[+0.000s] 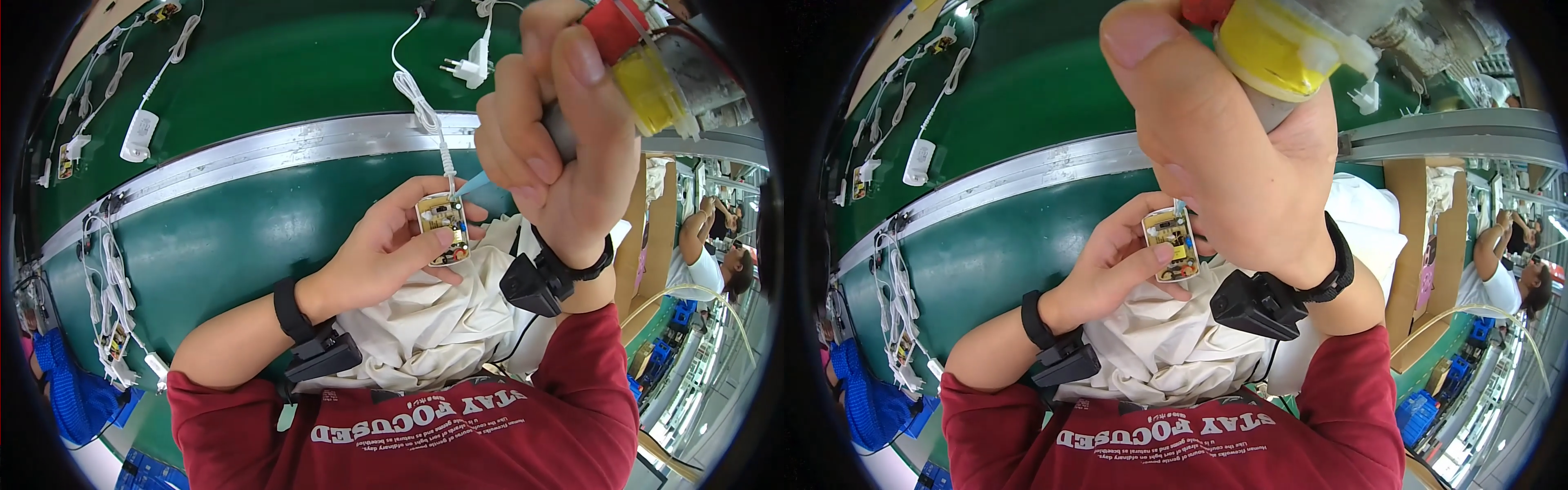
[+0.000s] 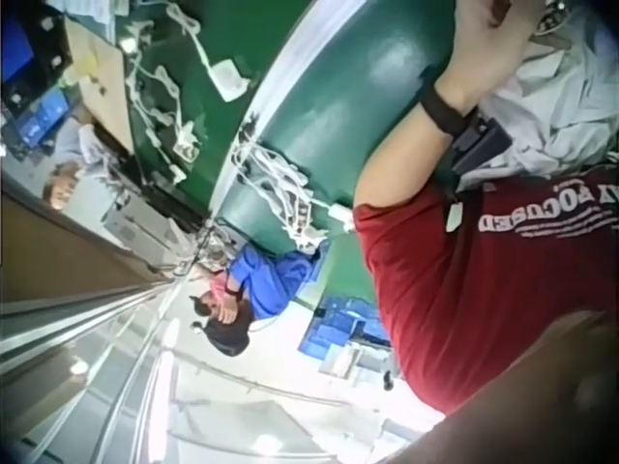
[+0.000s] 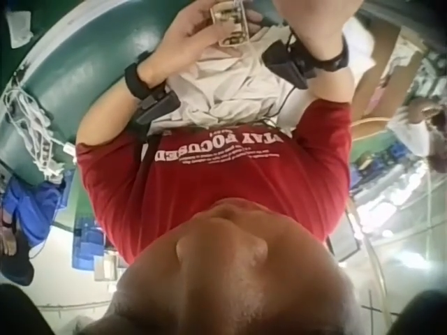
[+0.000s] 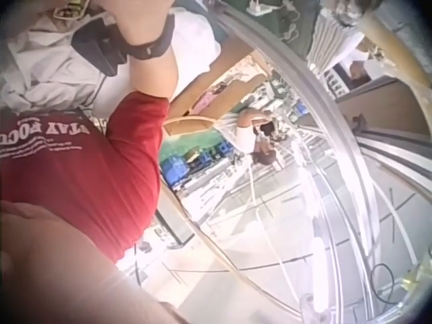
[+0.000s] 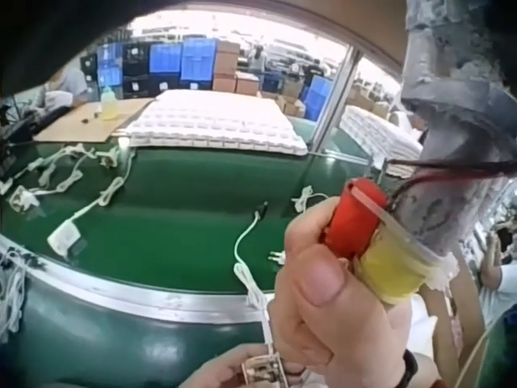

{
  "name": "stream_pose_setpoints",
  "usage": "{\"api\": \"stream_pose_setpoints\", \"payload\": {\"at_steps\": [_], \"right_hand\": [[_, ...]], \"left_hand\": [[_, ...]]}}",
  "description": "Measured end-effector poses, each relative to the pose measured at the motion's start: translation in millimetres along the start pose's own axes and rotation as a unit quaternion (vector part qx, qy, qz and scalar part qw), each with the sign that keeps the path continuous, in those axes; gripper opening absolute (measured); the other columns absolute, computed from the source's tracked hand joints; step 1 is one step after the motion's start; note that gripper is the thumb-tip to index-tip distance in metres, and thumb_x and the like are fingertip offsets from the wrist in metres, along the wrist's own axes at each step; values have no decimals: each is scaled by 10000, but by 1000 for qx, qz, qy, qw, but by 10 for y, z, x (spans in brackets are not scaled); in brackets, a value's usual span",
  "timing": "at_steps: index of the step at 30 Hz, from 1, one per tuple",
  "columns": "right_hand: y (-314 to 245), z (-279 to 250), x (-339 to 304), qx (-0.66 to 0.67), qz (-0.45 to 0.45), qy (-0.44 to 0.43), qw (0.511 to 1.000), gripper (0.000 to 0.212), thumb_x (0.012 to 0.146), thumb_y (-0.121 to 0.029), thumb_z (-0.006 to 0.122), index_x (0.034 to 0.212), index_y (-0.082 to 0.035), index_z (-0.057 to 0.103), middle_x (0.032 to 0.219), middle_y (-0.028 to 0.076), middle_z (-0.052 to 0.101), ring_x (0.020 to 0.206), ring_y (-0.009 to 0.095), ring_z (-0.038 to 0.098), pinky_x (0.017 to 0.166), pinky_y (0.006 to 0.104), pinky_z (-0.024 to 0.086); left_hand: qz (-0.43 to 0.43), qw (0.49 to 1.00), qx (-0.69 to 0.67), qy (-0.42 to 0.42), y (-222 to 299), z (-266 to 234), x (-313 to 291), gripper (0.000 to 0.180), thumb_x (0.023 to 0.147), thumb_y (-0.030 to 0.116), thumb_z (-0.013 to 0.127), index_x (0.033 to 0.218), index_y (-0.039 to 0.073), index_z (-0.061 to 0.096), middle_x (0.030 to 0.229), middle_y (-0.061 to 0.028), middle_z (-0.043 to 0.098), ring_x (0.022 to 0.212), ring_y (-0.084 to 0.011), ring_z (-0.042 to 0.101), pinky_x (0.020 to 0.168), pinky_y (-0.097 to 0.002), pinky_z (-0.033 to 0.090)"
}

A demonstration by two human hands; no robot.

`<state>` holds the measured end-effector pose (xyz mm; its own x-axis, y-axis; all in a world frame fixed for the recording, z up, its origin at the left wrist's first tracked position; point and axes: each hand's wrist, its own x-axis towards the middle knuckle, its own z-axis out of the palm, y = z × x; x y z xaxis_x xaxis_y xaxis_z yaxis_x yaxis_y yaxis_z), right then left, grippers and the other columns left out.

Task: The person picks up a circuit board and applies a substance to it using a dispenser before placing it on the conveyor belt. This process is repeated with several more circuit boards.

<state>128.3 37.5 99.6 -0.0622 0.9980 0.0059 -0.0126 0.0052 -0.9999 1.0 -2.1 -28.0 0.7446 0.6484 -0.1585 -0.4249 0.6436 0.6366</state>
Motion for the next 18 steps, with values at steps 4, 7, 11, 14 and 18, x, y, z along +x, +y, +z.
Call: {"api": "stream_pose_setpoints", "payload": {"at_steps": [4,7,11,14,18], "right_hand": [[38,-8,-39,6,5,-12,1000,318,1021,-388,338,1037,-77,399,512,-35,340,369,46,280,366,210,231],[54,27,-132,12,10,-24,1000,319,1021,-393,334,1030,-80,396,513,-35,343,367,46,281,365,210,233],[52,64,-230,18,11,-37,999,321,1021,-399,329,1021,-84,392,514,-34,346,366,47,282,365,210,235],[53,133,-256,23,10,-48,999,323,1021,-404,326,1015,-87,389,514,-33,349,365,48,284,364,210,236],[51,154,-241,29,7,-61,998,326,1021,-410,321,1006,-91,385,515,-32,352,364,49,285,364,210,238]], "left_hand": [[-11,1000,-2,21,-25,-30,-20,431,966,48,477,1373,84,340,1273,-103,524,1145,-191,559,805,-343,586],[5,998,-39,47,-68,-114,-9,403,968,67,468,1359,59,371,1254,-111,534,1125,-188,567,790,-341,589],[33,995,-67,59,-41,-177,-56,378,970,88,451,1341,35,400,1240,-128,543,1113,-194,573,770,-338,591],[45,993,-86,64,-50,-188,-95,378,971,100,446,1340,30,403,1236,-135,547,1107,-196,575,759,-335,591],[52,992,-96,64,-57,-196,-127,380,969,113,451,1336,24,407,1233,-143,552,1105,-202,578,748,-331,591]]}}
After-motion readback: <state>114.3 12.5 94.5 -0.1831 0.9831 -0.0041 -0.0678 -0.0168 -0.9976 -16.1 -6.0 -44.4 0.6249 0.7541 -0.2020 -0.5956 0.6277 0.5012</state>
